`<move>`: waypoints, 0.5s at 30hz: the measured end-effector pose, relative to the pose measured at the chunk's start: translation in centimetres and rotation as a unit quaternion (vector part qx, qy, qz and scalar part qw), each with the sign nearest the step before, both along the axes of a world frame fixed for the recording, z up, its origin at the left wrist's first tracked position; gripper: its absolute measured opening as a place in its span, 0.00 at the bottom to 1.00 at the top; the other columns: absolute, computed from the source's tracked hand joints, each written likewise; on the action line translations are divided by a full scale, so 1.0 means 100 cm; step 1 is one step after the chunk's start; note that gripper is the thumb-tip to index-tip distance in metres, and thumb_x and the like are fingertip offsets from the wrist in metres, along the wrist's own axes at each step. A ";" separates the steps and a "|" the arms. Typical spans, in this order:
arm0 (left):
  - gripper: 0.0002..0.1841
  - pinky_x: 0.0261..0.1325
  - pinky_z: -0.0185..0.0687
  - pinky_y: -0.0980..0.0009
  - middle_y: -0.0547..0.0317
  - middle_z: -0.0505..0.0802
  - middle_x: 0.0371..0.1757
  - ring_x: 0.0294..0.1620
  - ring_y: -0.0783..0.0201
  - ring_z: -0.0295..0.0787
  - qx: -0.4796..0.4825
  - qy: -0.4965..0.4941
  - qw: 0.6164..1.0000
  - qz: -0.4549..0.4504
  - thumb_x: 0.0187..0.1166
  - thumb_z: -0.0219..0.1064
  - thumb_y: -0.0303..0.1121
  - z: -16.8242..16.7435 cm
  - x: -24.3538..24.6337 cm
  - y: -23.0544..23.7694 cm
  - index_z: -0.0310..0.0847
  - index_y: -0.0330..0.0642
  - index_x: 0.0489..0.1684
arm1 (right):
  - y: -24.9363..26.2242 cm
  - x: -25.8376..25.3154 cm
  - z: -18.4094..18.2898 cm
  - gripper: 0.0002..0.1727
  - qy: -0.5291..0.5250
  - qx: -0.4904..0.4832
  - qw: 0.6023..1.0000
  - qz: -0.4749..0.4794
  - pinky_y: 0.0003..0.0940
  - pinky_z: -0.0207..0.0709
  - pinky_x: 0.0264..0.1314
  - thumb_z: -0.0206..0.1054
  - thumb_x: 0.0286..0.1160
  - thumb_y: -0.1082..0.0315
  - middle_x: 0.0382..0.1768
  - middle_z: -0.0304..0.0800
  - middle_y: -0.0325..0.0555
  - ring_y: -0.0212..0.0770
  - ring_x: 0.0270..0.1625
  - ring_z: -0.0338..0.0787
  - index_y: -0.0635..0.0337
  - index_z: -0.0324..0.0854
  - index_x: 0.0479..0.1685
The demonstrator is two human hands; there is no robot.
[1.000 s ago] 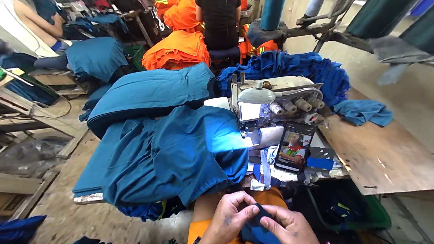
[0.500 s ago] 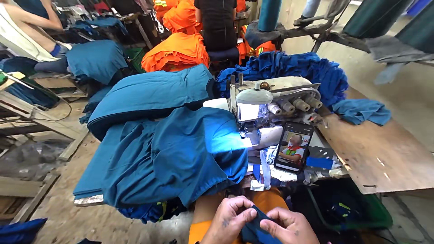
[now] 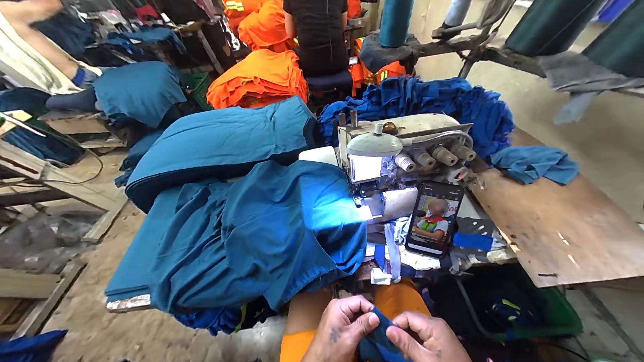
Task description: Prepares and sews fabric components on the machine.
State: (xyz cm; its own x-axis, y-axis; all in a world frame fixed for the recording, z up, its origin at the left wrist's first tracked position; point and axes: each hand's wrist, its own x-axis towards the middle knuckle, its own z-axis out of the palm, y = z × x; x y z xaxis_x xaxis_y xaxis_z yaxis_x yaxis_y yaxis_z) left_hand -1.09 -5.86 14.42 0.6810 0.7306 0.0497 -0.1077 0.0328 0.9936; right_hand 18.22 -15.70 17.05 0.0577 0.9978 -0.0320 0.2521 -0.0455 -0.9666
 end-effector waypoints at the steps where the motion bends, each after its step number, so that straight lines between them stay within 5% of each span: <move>1: 0.10 0.46 0.88 0.74 0.59 0.94 0.39 0.39 0.73 0.90 0.002 -0.002 1.000 -0.004 0.82 0.68 0.32 0.000 0.000 0.000 0.90 0.34 0.38 | 0.000 0.001 0.000 0.12 -0.003 0.005 1.000 0.002 0.27 0.85 0.40 0.70 0.80 0.63 0.31 0.93 0.43 0.29 0.33 0.89 0.65 0.90 0.37; 6: 0.09 0.47 0.89 0.73 0.58 0.94 0.41 0.41 0.72 0.91 -0.002 -0.007 1.000 -0.014 0.79 0.71 0.33 0.004 -0.002 0.001 0.91 0.35 0.38 | 0.003 0.000 -0.004 0.18 0.014 0.029 0.999 0.016 0.33 0.89 0.56 0.78 0.72 0.57 0.43 0.94 0.45 0.34 0.47 0.93 0.64 0.90 0.46; 15: 0.10 0.50 0.87 0.74 0.57 0.94 0.42 0.44 0.72 0.90 0.040 0.007 0.999 -0.007 0.84 0.64 0.29 0.002 -0.003 0.001 0.89 0.33 0.37 | 0.000 -0.001 0.002 0.11 0.026 0.007 0.999 0.020 0.31 0.91 0.52 0.78 0.72 0.65 0.40 0.97 0.42 0.31 0.43 0.95 0.63 0.93 0.45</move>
State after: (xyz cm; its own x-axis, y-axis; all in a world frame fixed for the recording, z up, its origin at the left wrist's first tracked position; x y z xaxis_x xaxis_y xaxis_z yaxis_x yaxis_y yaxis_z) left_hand -1.43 -5.77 14.63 0.6921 0.7152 0.0973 -0.0931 -0.0453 0.9946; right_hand 18.08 -15.67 17.22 0.0170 0.9996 -0.0203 0.2032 -0.0234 -0.9789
